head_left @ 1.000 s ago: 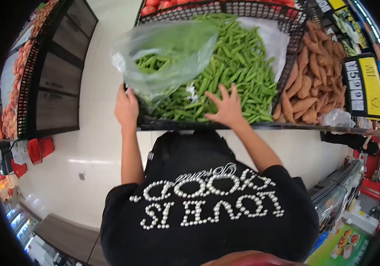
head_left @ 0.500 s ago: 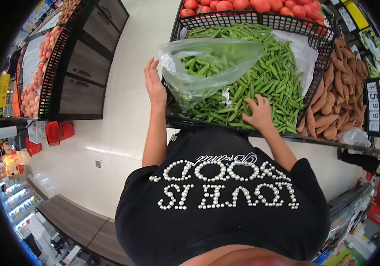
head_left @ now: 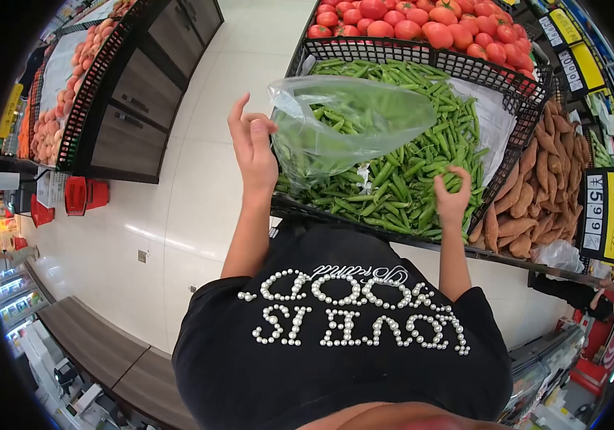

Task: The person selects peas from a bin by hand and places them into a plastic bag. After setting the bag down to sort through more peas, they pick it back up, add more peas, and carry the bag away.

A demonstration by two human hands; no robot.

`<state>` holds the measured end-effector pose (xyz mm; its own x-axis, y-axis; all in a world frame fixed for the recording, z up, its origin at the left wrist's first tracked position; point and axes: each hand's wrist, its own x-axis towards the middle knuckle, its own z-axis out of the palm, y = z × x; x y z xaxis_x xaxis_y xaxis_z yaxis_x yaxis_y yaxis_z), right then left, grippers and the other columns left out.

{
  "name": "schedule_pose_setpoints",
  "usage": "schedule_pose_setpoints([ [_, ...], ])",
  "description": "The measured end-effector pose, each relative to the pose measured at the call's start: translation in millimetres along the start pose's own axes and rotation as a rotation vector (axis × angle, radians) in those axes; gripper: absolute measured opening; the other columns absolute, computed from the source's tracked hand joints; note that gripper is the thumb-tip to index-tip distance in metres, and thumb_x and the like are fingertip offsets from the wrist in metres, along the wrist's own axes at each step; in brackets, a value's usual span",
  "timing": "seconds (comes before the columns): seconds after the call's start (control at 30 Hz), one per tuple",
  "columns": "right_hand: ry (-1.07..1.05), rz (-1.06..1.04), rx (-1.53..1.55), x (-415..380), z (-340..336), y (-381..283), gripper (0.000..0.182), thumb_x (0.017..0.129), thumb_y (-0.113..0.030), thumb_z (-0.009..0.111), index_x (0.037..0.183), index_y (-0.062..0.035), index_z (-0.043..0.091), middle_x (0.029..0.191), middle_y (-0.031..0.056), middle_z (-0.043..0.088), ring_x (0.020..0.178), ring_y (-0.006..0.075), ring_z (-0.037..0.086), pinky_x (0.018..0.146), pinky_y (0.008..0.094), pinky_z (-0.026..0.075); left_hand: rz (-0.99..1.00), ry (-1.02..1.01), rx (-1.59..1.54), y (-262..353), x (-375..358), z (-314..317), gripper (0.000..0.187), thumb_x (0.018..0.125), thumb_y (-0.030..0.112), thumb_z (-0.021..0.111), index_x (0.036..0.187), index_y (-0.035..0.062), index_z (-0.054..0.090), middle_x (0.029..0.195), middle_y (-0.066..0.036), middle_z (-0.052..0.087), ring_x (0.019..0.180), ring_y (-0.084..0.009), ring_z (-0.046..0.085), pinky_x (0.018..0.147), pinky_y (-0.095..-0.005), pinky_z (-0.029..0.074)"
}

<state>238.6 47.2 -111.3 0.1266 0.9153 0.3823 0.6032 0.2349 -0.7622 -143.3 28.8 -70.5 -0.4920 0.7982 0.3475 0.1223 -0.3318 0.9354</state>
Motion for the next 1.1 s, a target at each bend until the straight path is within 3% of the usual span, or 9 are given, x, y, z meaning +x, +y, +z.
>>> schedule_pose_setpoints([
  [0.13,0.132,-0.051,0.165,43.5,-8.5,6.8,0.034,0.081,-0.005,0.073,0.109,-0.0018,0.056,0.109,0.0103,0.061,0.1,0.0207,0.059,0.088,0.0319,0.047,0.075,-0.336,0.596,86.4,10.2,3.9,0.047,0.097,0.034,0.058,0.134,0.0067,0.053,0.081,-0.007,0.056,0.076,-0.0223,0.06,0.069,-0.0381,0.049],
  [0.23,0.175,0.024,0.564,71.7,-9.3,-36.8,0.035,0.083,0.001,0.07,0.113,-0.0026,0.053,0.11,0.0124,0.06,0.1,0.0192,0.06,0.08,0.0316,0.054,0.102,-0.325,0.768,88.7,13.3,19.3,0.037,0.092,0.032,0.065,0.118,0.0065,0.066,0.081,-0.01,0.059,0.077,-0.0246,0.061,0.07,-0.0362,0.049],
  [0.5,0.284,-0.388,0.958,136.7,-0.6,-173.7,0.042,0.084,0.006,0.067,0.116,-0.0046,0.042,0.112,0.0165,0.058,0.094,0.0274,0.064,0.068,0.0448,0.062,0.085,-0.237,0.331,68.5,11.2,43.2,0.013,0.09,0.009,0.064,0.095,0.0009,0.072,0.078,-0.008,0.063,0.069,-0.0172,0.06,0.064,-0.0306,0.048],
  [0.57,0.354,-0.397,1.037,134.1,17.2,-219.7,0.043,0.082,0.001,0.072,0.115,-0.0064,0.046,0.109,0.0136,0.057,0.089,0.0224,0.064,0.072,0.0386,0.059,-0.023,-0.233,0.148,61.4,11.3,47.9,0.013,0.092,0.007,0.061,0.096,0.0003,0.071,0.076,-0.006,0.061,0.063,-0.0129,0.057,0.06,-0.0276,0.047],
  [0.63,0.503,-0.573,0.631,146.9,46.0,-211.8,0.042,0.08,-0.004,0.077,0.113,-0.0095,0.05,0.105,0.0095,0.057,0.084,0.0171,0.06,0.074,0.0301,0.054,-0.203,-0.218,-0.121,56.0,10.3,52.9,0.015,0.094,0.007,0.058,0.1,0.0003,0.07,0.074,-0.003,0.058,0.058,-0.0088,0.053,0.054,-0.0247,0.044],
  [0.77,0.209,-0.651,0.523,101.4,129.6,-203.2,0.033,0.078,-0.009,0.078,0.104,-0.0093,0.057,0.101,0.0039,0.058,0.085,0.0134,0.058,0.073,0.029,0.05,-0.175,-0.128,-0.309,44.8,16.8,60.5,0.014,0.098,0.007,0.054,0.108,0.0012,0.061,0.07,0.0,0.052,0.054,-0.0063,0.047,0.048,-0.0238,0.039],
  [0.83,-0.03,-0.724,0.414,82.9,143.7,-190.6,0.025,0.077,-0.013,0.073,0.099,-0.0049,0.063,0.09,0.0092,0.062,0.082,0.0217,0.063,0.078,0.0356,0.051,-0.161,-0.059,-0.419,43.1,21.5,61.3,0.014,0.098,0.006,0.053,0.111,0.0024,0.057,0.07,0.001,0.049,0.054,-0.0064,0.045,0.048,-0.0247,0.036],
  [0.93,-0.505,-0.627,0.356,69.9,143.9,-171.4,0.023,0.082,-0.01,0.07,0.103,-0.0046,0.064,0.103,0.0073,0.066,0.089,0.0165,0.063,0.078,0.0328,0.051,-0.131,-0.019,-0.433,45.8,25.0,54.6,0.011,0.099,0.007,0.053,0.109,0.0042,0.054,0.068,0.002,0.046,0.053,-0.0061,0.042,0.047,-0.0251,0.035],
  [1.1,-0.935,-0.443,0.336,65.3,120.2,-163.4,0.022,0.084,-0.009,0.064,0.105,-0.0033,0.067,0.102,0.0129,0.07,0.092,0.0279,0.067,0.082,0.0362,0.052,-0.085,-0.106,-0.501,41.7,16.7,42.3,0.01,0.098,0.003,0.052,0.108,0.0049,0.054,0.067,0.001,0.046,0.051,-0.0062,0.043,0.045,-0.0228,0.035],
])
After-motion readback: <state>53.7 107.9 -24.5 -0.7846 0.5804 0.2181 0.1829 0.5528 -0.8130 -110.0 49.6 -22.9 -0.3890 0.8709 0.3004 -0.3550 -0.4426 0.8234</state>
